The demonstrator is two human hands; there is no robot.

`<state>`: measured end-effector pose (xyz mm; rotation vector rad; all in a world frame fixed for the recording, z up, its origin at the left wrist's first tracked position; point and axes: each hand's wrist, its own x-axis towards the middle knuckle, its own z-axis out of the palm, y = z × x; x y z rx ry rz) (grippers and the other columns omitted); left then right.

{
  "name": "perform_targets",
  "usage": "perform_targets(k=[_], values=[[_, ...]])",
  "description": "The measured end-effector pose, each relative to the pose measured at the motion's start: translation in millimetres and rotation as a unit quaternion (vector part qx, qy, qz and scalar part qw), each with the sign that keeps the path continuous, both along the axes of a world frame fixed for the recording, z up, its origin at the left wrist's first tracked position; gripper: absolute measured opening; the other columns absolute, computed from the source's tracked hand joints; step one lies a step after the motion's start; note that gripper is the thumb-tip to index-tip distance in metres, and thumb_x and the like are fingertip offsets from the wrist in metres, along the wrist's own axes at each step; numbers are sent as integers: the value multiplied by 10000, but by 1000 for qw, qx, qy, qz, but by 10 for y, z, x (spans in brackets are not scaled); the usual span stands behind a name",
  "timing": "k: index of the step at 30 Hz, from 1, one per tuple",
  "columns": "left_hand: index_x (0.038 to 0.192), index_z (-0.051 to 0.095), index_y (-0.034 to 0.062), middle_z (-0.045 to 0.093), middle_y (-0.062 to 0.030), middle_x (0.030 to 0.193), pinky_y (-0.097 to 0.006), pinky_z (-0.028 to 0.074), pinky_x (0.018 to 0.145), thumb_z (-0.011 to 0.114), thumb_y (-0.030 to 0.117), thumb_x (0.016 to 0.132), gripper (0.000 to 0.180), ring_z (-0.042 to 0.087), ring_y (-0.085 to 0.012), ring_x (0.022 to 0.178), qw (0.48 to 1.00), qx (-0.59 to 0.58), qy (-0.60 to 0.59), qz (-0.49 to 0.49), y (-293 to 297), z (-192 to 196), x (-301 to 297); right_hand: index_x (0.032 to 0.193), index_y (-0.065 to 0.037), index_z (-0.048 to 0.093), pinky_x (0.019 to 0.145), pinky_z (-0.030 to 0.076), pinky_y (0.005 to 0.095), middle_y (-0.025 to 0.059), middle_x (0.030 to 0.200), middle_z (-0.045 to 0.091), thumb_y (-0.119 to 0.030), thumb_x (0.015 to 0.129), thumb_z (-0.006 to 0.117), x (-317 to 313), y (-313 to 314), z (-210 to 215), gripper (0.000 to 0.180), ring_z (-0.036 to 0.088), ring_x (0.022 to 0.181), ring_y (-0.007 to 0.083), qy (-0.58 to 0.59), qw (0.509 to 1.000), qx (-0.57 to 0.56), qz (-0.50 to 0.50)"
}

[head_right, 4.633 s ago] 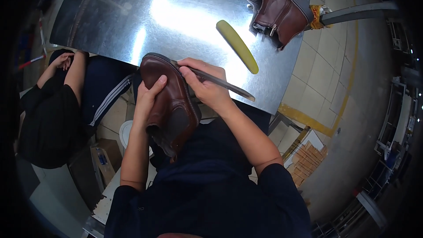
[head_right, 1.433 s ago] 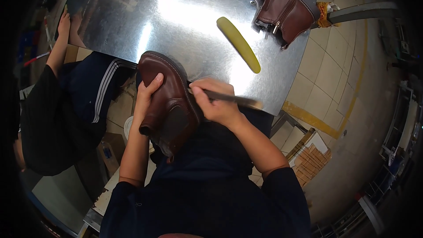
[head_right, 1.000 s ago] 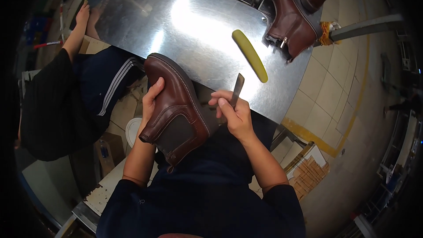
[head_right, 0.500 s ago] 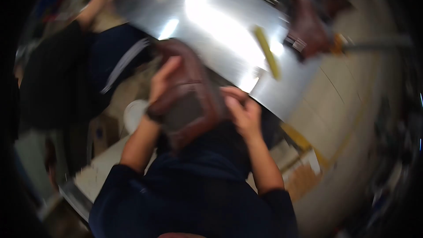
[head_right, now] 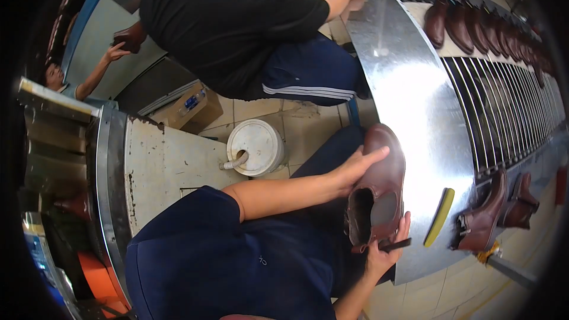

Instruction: Inspecting and cleaning brown leather boots at a factory workbench.

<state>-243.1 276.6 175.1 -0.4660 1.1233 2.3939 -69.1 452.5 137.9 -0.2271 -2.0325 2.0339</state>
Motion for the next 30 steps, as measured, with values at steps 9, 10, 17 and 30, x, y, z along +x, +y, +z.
perform_targets(k=[9, 10, 17, 30], values=[[1452, 419, 83, 586, -98, 1347, -390, 602, 882, 602, 422, 1049, 558, 667, -227, 1109, 992, -91, 91, -14, -122, 15, -149, 1420, -87, 616, 859, 598, 324, 170, 1520, 551, 55, 698, 768, -408, -197, 522, 751, 728, 1118, 301, 126, 949, 283, -59], [1460, 411, 86, 562, -110, 1386, -401, 606, 874, 575, 448, 1058, 565, 662, -235, 1129, 989, -83, 110, -48, -33, 104, -113, 1420, -87, 616, 859, 598, 324, 170, 1520, 551, 55, 698, 768, -316, -156, 532, 751, 728, 1118, 301, 115, 945, 293, -87], [1477, 438, 16, 666, -147, 1130, -375, 612, 794, 425, 490, 1110, 599, 706, -236, 944, 957, -71, 227, -167, 174, 174, -267, 1300, -23, 669, 518, 460, 207, 28, 967, 725, -210, 899, 836, -139, 148, 839, 473, 564, 599, 58, -40, 963, -127, -234], [1383, 579, 58, 554, -254, 1380, -630, 272, 1159, 695, 266, 914, 526, 428, -459, 1389, 530, -595, 595, -107, 647, -556, -1588, 1166, -43, 731, 675, 527, 333, 88, 915, 715, -275, 913, 816, -1377, 2456, 1544, 354, 633, 757, 159, 25, 849, 334, -408]])
